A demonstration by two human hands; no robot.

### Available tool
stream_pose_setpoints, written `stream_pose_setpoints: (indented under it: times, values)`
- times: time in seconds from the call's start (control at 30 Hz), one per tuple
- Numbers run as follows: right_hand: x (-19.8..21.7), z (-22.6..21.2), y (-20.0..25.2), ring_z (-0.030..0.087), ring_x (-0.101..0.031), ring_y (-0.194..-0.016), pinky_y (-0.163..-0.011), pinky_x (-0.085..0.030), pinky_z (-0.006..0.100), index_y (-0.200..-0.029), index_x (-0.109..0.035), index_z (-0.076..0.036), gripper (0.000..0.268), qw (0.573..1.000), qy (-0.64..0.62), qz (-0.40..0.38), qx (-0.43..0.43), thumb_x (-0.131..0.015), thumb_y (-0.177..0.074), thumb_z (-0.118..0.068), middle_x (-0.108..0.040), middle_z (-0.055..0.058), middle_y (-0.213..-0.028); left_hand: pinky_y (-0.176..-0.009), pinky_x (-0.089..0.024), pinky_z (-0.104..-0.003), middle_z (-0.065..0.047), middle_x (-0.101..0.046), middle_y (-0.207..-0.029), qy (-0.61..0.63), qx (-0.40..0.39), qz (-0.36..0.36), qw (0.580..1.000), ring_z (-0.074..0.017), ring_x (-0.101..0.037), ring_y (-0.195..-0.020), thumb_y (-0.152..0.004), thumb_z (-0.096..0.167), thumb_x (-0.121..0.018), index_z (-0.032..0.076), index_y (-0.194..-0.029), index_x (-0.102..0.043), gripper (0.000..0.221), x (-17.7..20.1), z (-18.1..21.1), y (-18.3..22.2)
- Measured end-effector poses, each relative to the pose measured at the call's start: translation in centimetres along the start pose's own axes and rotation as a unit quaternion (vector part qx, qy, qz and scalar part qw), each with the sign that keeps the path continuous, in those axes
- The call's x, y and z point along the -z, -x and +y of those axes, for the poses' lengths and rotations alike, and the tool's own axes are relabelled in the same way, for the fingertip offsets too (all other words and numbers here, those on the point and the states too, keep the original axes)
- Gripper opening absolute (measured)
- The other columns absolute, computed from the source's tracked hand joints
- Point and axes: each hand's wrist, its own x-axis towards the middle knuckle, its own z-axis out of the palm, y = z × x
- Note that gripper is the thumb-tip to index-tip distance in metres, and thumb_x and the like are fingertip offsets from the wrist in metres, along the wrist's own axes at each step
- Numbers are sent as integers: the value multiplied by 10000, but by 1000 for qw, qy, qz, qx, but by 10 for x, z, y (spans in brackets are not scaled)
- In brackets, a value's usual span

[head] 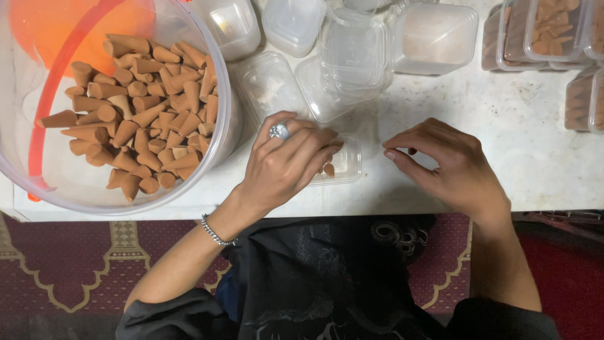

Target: The person picks up individual incense cones from a large round container and places them into small, rectangular plastic containers.

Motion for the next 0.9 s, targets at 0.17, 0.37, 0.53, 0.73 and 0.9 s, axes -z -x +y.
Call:
stream_pose_setpoints:
  times: [0.17, 0.37, 0.53, 0.73, 0.9]
  values:
    - [6, -8, -11, 184, -647, -812, -722, -526, 294, -1018, -722, -6, 72, 1000, 1, 5, 16, -710, -950, -27, -718, 72, -915, -787, -522, -367, -123, -732, -937, 28, -45, 51, 997, -241, -711, -831, -964, 47, -710, -13, -943, -684, 69, 45, 22, -12]
    - [20, -25, -29, 227, -672, -831, -766, -563, 312, -997, -719, 54, 86, 997, 14, 13, 81, -750, -921, 26, -732, 131, -930, -768, -621, -347, -187, -720, -929, 50, 0, 56, 997, -276, -723, -831, -899, 36, -765, -31, -988, -666, 149, 105, 36, -1]
    - [34, -52, -53, 255, -667, -783, -725, -542, 355, -946, -716, 97, 85, 986, 31, 34, 157, -792, -911, 89, -728, 180, -894, -820, -547, -385, -201, -744, -861, -14, 68, 22, 997, -298, -728, -785, -868, 106, -747, 0, -841, -752, 110, 146, 35, 10]
    - [43, -84, -92, 282, -637, -737, -665, -503, 361, -922, -724, 139, 51, 971, 24, 38, 235, -773, -933, 147, -711, 221, -877, -678, -603, -402, -289, -706, -794, -65, 59, 68, 994, -340, -699, -687, -863, -138, -780, -150, -864, -617, 163, 204, 19, 52]
    - [37, -106, -119, 314, -670, -748, -654, -541, 368, -944, -746, 158, 74, 949, 40, 19, 313, -802, -945, 111, -726, 258, -903, -1009, -496, -574, -343, -650, -1000, -107, 214, 129, 962, -495, -659, -966, -1094, -159, -695, -187, -1060, -541, 161, 219, 20, 80]
